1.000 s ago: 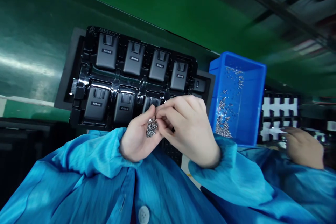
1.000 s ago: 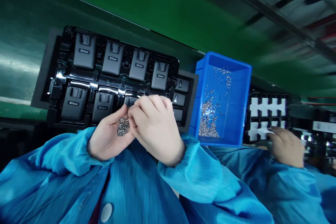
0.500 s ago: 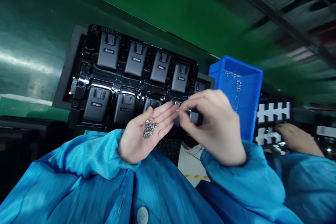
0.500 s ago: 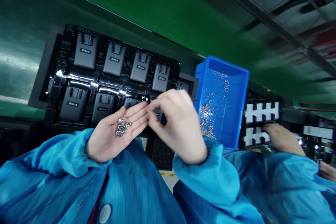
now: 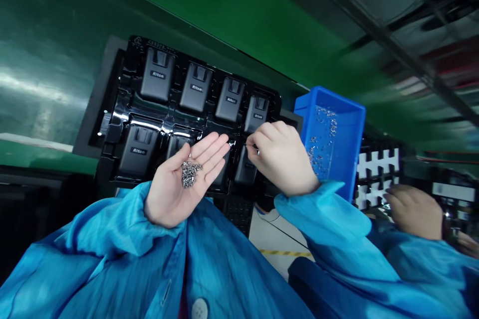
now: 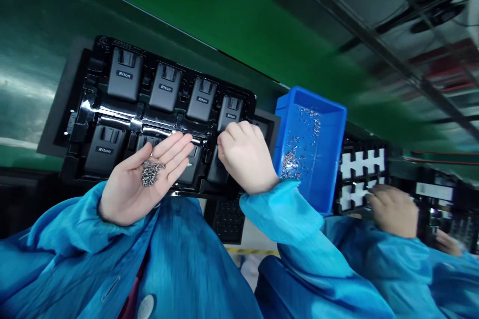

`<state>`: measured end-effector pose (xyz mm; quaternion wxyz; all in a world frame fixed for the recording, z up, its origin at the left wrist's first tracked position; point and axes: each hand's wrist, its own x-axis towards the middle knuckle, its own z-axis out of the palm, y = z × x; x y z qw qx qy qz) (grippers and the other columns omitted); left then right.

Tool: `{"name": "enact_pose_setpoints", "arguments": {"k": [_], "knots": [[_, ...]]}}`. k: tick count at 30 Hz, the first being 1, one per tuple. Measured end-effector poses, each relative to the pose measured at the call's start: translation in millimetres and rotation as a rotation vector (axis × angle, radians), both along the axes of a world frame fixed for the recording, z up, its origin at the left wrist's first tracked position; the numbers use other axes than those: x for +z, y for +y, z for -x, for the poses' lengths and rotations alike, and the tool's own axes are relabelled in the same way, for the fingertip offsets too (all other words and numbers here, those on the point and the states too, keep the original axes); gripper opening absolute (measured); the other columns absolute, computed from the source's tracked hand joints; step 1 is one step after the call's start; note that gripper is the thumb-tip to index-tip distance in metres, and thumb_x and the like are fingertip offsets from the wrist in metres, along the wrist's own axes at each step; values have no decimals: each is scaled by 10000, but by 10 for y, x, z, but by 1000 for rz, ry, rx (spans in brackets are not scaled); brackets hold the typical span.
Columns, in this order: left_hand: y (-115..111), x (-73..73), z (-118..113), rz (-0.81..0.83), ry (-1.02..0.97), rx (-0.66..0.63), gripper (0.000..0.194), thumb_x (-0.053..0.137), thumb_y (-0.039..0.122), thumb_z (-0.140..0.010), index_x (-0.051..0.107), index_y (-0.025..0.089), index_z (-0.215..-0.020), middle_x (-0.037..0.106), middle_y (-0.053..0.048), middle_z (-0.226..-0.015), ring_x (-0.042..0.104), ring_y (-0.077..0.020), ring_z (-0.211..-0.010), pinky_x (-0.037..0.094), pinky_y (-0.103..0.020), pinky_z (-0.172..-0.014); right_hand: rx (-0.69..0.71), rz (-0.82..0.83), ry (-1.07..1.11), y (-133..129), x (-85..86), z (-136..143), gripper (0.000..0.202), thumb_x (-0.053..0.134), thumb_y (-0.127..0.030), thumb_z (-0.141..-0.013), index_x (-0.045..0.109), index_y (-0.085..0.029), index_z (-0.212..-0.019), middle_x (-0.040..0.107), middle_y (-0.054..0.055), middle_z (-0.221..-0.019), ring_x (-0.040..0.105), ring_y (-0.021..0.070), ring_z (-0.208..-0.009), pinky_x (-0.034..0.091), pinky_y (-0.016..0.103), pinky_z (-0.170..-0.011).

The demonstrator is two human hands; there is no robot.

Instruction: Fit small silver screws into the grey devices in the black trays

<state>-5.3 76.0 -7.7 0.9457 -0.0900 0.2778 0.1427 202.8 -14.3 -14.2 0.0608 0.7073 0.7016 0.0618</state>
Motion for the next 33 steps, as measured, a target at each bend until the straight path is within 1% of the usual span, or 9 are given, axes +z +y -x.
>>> {"name": "enact_pose_setpoints", "arguments": {"k": [7, 15, 18, 20, 22, 24, 27, 30, 33], "knots": [[1, -42, 21, 1, -22, 0, 557, 310, 350, -1034, 310, 140, -1550, 590, -79, -1419, 499, -173, -1367, 309, -306, -1187, 41, 11, -160, -22, 28, 116, 200, 490, -111, -906, 615, -196, -774, 555, 76, -763, 424, 245, -776, 319, 380, -693], [-18, -44, 41, 13, -77, -1, 560, 319, 351, -1034, 327, 108, -1538, 579, -92, -1428, 513, -181, -1354, 339, -309, -1167, -34, -108, 22, -373, -85, 199, 222, 509, -154, -945, 666, -121, -1098, 621, 77, -821, 491, 227, -774, 395, 361, -668], [-37, -33, 40, 11, -106, -18, 556, 325, 356, -1033, 347, 104, -1528, 558, -92, -1450, 500, -187, -1366, 349, -312, -1161, -108, -191, 138, -383, 19, 298, 224, 543, -168, -930, 656, -155, -1123, 631, 79, -884, 529, 224, -801, 431, 367, -686], [-57, -28, 34, 8, -115, -32, 544, 332, 360, -1033, 385, 99, -1507, 559, -91, -1450, 505, -191, -1362, 369, -311, -1148, -148, -285, 269, -323, 154, 427, 180, 582, -168, -913, 655, -192, -1076, 632, 68, -912, 564, 212, -834, 460, 368, -726], [-83, -22, 25, 7, -112, -40, 523, 344, 362, -1032, 448, 81, -1460, 585, -98, -1423, 543, -189, -1325, 415, -297, -1108, -128, -326, 413, -226, 296, 584, 121, 616, -164, -900, 653, -218, -1003, 630, 50, -913, 587, 193, -854, 476, 359, -755], [-107, -13, 15, 15, -103, -37, 488, 351, 349, -1032, 530, 56, -1378, 653, -107, -1333, 631, -165, -1204, 479, -249, -1016, -63, -306, 524, -117, 399, 729, 83, 626, -163, -900, 650, -224, -950, 633, 39, -905, 594, 182, -868, 476, 356, -767], [-132, 21, 1, 63, -82, -20, 451, 313, 312, -1044, 655, 49, -1174, 757, -84, -1017, 716, -113, -906, 535, -197, -855, -27, -258, 594, 15, 442, 863, 61, 615, -171, -913, 658, -214, -915, 653, 36, -912, 592, 189, -909, 459, 369, -785], [-151, 71, -20, 139, -43, -8, 492, 273, 288, -1054, 695, 70, -924, 723, -52, -765, 702, -86, -730, 547, -168, -766, -42, -234, 539, 83, 414, 910, 57, 618, -192, -914, 667, -196, -886, 657, 39, -905, 571, 201, -894, 437, 372, -768], [-180, 99, -49, 176, -19, 5, 545, 249, 277, -1057, 682, 80, -791, 693, -44, -689, 686, -69, -655, 548, -145, -704, -30, -235, 420, 106, 403, 931, 84, 623, -196, -911, 667, -184, -841, 639, 40, -855, 531, 201, -849, 414, 362, -741]]}}
